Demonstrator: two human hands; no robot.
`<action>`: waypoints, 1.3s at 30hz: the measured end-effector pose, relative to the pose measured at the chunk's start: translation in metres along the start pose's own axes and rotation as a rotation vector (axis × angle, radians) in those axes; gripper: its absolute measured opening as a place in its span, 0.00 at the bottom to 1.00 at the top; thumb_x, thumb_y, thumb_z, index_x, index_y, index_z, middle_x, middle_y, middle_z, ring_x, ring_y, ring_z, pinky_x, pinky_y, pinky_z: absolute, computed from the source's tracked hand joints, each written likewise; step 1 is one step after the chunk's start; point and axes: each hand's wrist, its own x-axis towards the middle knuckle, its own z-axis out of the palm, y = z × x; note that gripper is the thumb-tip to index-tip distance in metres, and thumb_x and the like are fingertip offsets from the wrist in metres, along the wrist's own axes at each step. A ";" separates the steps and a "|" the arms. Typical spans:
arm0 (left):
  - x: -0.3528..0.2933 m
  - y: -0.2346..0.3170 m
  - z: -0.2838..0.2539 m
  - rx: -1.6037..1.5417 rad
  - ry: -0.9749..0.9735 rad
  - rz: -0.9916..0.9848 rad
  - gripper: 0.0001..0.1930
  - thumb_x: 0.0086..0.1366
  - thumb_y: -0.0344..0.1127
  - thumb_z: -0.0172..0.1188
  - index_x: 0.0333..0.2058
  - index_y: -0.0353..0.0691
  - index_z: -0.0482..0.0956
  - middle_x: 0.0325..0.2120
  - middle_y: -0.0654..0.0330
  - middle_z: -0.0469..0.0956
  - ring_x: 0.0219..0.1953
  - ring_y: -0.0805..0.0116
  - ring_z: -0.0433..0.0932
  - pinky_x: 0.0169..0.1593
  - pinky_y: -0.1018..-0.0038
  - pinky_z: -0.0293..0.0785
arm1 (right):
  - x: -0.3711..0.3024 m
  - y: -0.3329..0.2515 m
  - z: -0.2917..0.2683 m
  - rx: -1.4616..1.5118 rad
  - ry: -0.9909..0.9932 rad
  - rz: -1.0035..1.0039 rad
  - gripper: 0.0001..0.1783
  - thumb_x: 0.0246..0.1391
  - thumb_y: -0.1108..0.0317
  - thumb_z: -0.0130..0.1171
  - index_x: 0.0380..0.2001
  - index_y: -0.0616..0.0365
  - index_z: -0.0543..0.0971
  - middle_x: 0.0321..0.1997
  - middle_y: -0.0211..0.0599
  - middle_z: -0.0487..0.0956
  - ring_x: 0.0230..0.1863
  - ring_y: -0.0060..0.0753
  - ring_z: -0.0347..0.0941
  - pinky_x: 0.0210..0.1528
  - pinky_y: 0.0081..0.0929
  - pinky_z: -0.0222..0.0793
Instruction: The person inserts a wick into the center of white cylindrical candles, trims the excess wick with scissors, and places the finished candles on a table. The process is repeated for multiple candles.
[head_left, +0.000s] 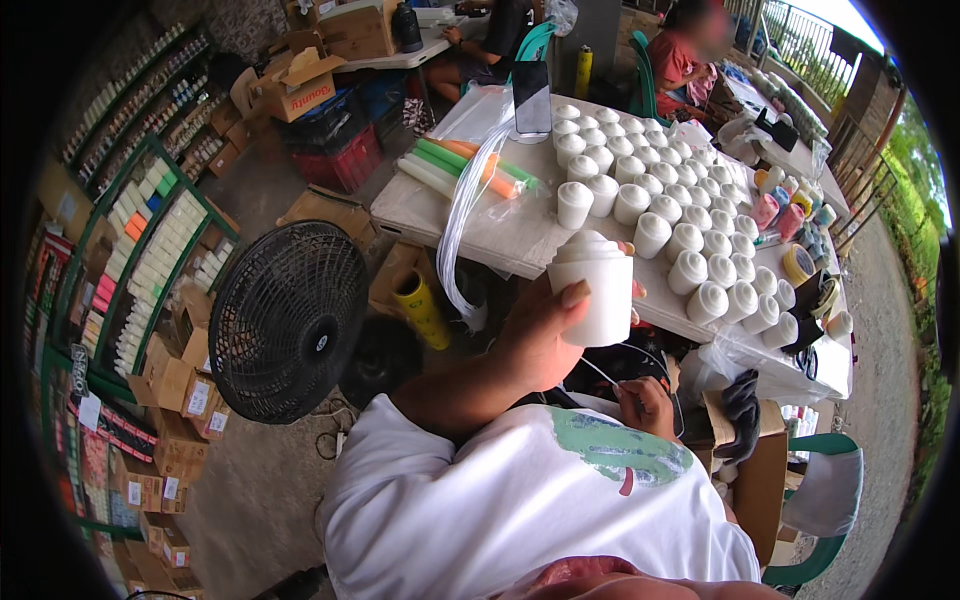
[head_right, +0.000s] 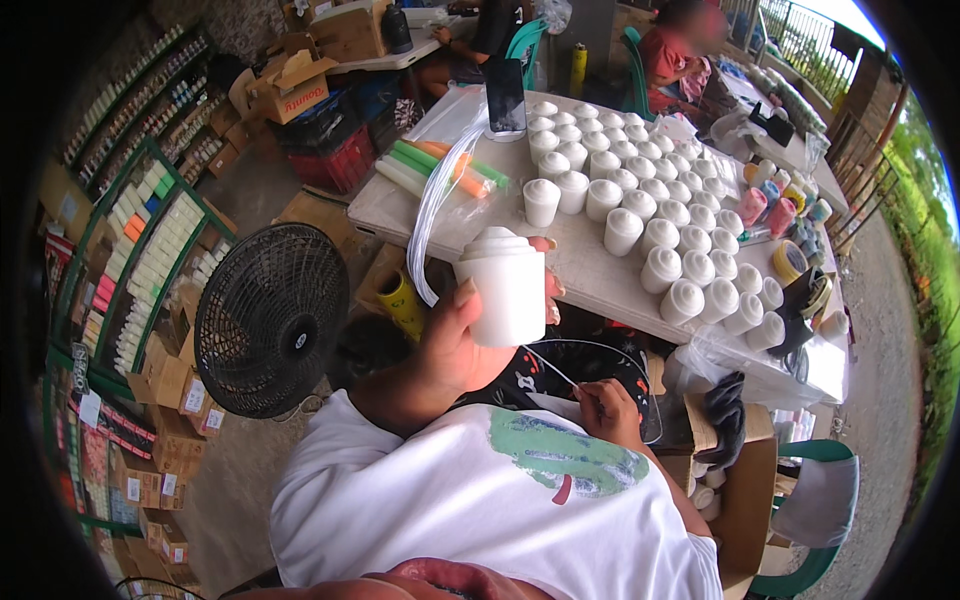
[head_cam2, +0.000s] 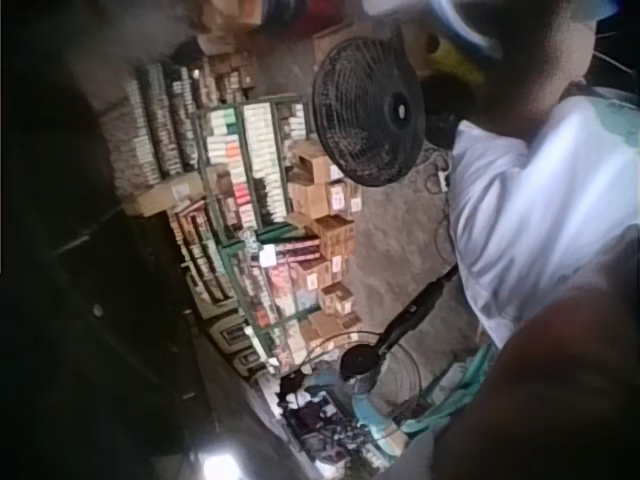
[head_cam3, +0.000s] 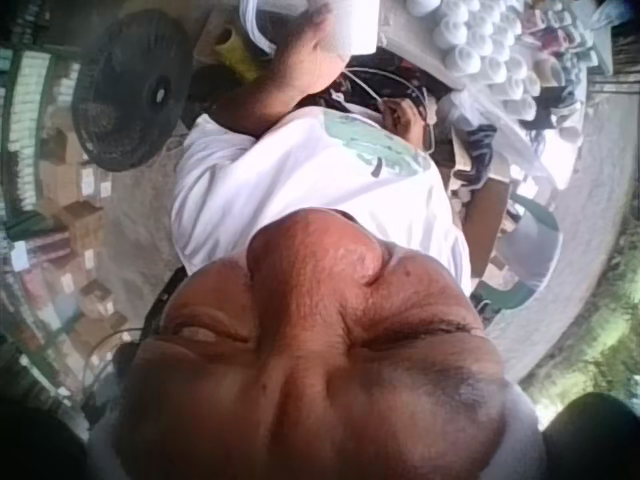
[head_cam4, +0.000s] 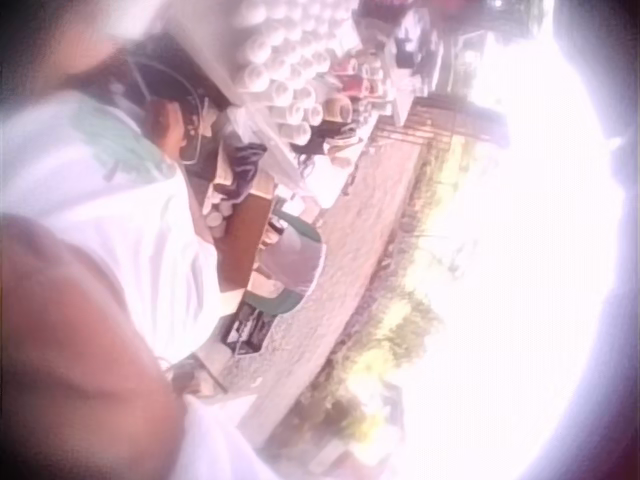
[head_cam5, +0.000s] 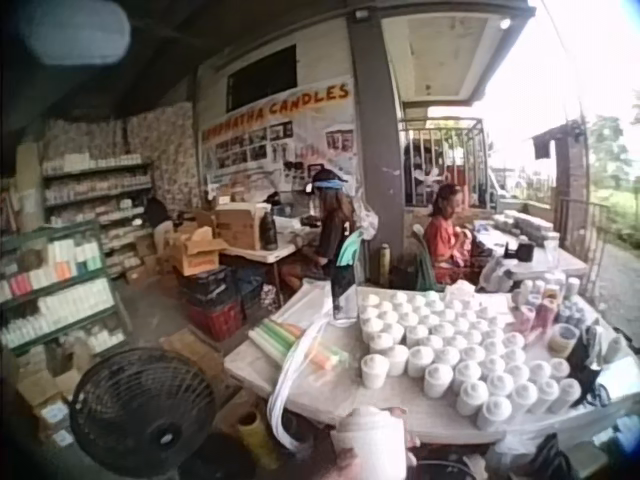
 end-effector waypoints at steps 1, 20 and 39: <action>0.002 -0.009 -0.009 -0.175 0.069 -0.117 0.32 0.64 0.54 0.53 0.58 0.38 0.61 0.50 0.53 0.70 0.48 0.62 0.72 0.47 0.65 0.71 | 0.000 -0.001 0.000 0.001 0.000 0.004 0.08 0.47 0.80 0.64 0.30 0.61 0.76 0.26 0.40 0.77 0.26 0.36 0.76 0.25 0.26 0.71; -0.012 0.025 0.011 0.991 -0.209 0.813 0.51 0.48 0.49 0.72 0.65 0.46 0.49 0.47 0.54 0.70 0.48 0.60 0.71 0.58 0.57 0.63 | 0.004 -0.006 -0.009 0.001 -0.003 -0.005 0.07 0.47 0.79 0.64 0.29 0.60 0.76 0.26 0.40 0.77 0.26 0.36 0.76 0.26 0.27 0.71; -0.022 0.031 0.034 1.088 -0.115 1.194 0.63 0.35 0.42 0.80 0.67 0.71 0.44 0.45 0.81 0.65 0.54 0.63 0.60 0.67 0.48 0.41 | 0.005 -0.004 -0.006 0.013 -0.016 0.023 0.07 0.46 0.79 0.65 0.29 0.60 0.77 0.25 0.40 0.77 0.25 0.36 0.76 0.25 0.27 0.70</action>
